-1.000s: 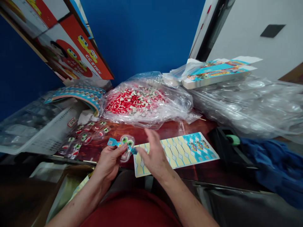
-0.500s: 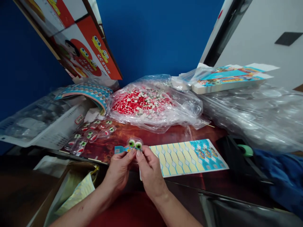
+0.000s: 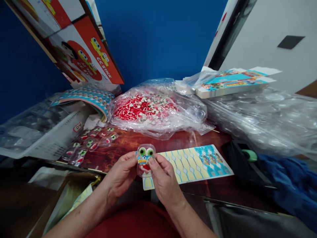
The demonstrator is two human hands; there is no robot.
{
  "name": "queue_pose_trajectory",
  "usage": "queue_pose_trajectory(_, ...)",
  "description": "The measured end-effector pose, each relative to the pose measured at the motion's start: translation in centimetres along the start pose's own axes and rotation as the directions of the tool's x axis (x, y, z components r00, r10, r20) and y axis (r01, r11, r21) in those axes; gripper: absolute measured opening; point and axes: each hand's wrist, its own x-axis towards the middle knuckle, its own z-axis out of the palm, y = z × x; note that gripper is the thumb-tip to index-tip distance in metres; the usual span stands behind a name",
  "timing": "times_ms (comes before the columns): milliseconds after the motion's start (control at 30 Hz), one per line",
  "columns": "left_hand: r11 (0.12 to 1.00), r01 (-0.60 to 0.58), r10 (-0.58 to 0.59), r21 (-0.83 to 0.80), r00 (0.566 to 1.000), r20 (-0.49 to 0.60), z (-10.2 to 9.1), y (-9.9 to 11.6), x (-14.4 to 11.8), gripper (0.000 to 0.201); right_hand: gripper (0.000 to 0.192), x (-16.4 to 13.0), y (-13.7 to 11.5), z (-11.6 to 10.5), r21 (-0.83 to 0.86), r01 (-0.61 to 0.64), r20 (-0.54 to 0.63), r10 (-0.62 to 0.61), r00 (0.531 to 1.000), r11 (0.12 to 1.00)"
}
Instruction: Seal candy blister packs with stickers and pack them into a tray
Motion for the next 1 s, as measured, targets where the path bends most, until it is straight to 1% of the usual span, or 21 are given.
queue_pose_trajectory(33,0.999,0.043,-0.043,-0.013,0.999,0.010,0.1,0.0,-0.1,0.019,0.019,-0.1,-0.2,-0.1,-0.052,0.017,0.012,-0.016,1.000,0.999)
queue_pose_trajectory(100,0.990,0.124,-0.123,-0.067,0.992,0.017,0.3,-0.1,-0.2,0.017,0.019,-0.2,-0.5,-0.4,-0.211,0.051,0.025,-0.047,0.999,0.976)
queue_pose_trajectory(133,0.984,0.148,-0.147,-0.102,0.989,0.018,0.3,-0.1,-0.2,0.017,0.020,-0.3,-0.7,-0.5,-0.292,0.062,0.027,-0.056,0.998,0.954)
queue_pose_trajectory(200,0.976,0.150,-0.151,-0.158,0.989,0.010,0.5,-0.2,0.0,0.021,0.023,-0.3,-1.0,-0.4,-0.414,0.065,0.024,-0.060,0.998,0.908)
queue_pose_trajectory(267,0.980,0.111,-0.117,-0.163,0.993,-0.030,0.7,-0.2,0.3,0.025,0.030,-0.3,-1.2,-0.2,-0.510,0.054,0.014,-0.055,0.998,0.858)
queue_pose_trajectory(333,0.989,0.088,-0.098,-0.118,0.992,-0.079,0.9,-0.3,0.7,0.030,0.037,-0.3,-1.1,0.1,-0.593,0.052,0.002,-0.064,0.998,0.804)
queue_pose_trajectory(400,0.996,0.069,-0.074,-0.049,0.991,-0.113,1.0,-0.3,1.1,0.035,0.040,-0.3,-0.9,0.1,-0.640,0.068,-0.001,-0.089,0.996,0.766)
queue_pose_trajectory(467,1.000,0.001,0.003,0.024,0.989,-0.150,0.9,-0.3,1.3,0.038,0.039,-0.2,-0.7,-0.2,-0.650,0.088,0.002,-0.115,0.993,0.755)
queue_pose_trajectory(533,0.992,-0.106,0.119,0.073,0.971,-0.207,0.6,-0.3,1.3,0.034,0.037,-0.1,-0.5,-0.7,-0.676,0.119,0.002,-0.160,0.987,0.727)
queue_pose_trajectory(567,0.985,-0.145,0.163,0.097,0.962,-0.220,0.4,-0.3,1.1,0.030,0.036,0.0,-0.5,-1.0,-0.703,0.142,0.009,-0.191,0.982,0.697)
queue_pose_trajectory(633,0.971,-0.175,0.205,0.162,0.959,-0.197,0.0,-0.4,0.6,0.027,0.034,0.1,-0.5,-1.4,-0.766,0.202,0.064,-0.240,0.969,0.611)
queue_pose_trajectory(700,0.955,-0.177,0.216,0.239,0.965,-0.148,-0.3,-0.8,0.0,0.026,0.031,0.1,-0.5,-1.4,-0.814,0.258,0.132,-0.266,0.955,0.521)
queue_pose_trajectory(733,0.944,-0.184,0.228,0.275,0.964,-0.136,-0.3,-1.0,-0.2,0.025,0.029,0.1,-0.5,-1.3,-0.825,0.282,0.156,-0.281,0.947,0.491)
queue_pose_trajectory(800,0.921,-0.208,0.254,0.331,0.962,-0.103,0.1,-1.6,-0.4,0.024,0.023,-0.2,-0.7,-1.3,-0.828,0.313,0.178,-0.311,0.933,0.466)
queue_pose_trajectory(833,0.905,-0.214,0.252,0.368,0.966,-0.058,0.4,-1.9,-0.4,0.026,0.022,-0.6,-1.0,-1.4,-0.823,0.319,0.178,-0.320,0.930,0.470)
queue_pose_trajectory(867,0.879,-0.211,0.228,0.428,0.974,0.012,0.8,-2.2,-0.2,0.032,0.021,-1.1,-1.5,-1.8,-0.818,0.322,0.178,-0.323,0.930,0.477)
queue_pose_trajectory(900,0.833,-0.208,0.187,0.513,0.978,0.094,1.2,-2.5,0.1,0.043,0.021,-1.9,-2.2,-2.5,-0.821,0.313,0.167,-0.324,0.931,0.478)
queue_pose_trajectory(933,0.754,-0.214,0.141,0.621,0.976,0.165,1.6,-2.8,0.5,0.055,0.021,-3.1,-3.1,-3.7,-0.839,0.285,0.131,-0.335,0.933,0.464)
queue_pose_trajectory(967,0.629,-0.242,0.111,0.739,0.969,0.223,1.8,-3.2,1.1,0.065,0.021,-4.7,-4.2,-5.4,-0.871,0.228,0.061,-0.364,0.929,0.436)
queue_pose_trajectory(1000,0.452,-0.289,0.099,0.844,0.956,0.275,1.9,-3.5,1.9,0.070,0.020,-6.7,-5.5,-7.4,-0.909,0.132,-0.043,-0.405,0.913,0.395)
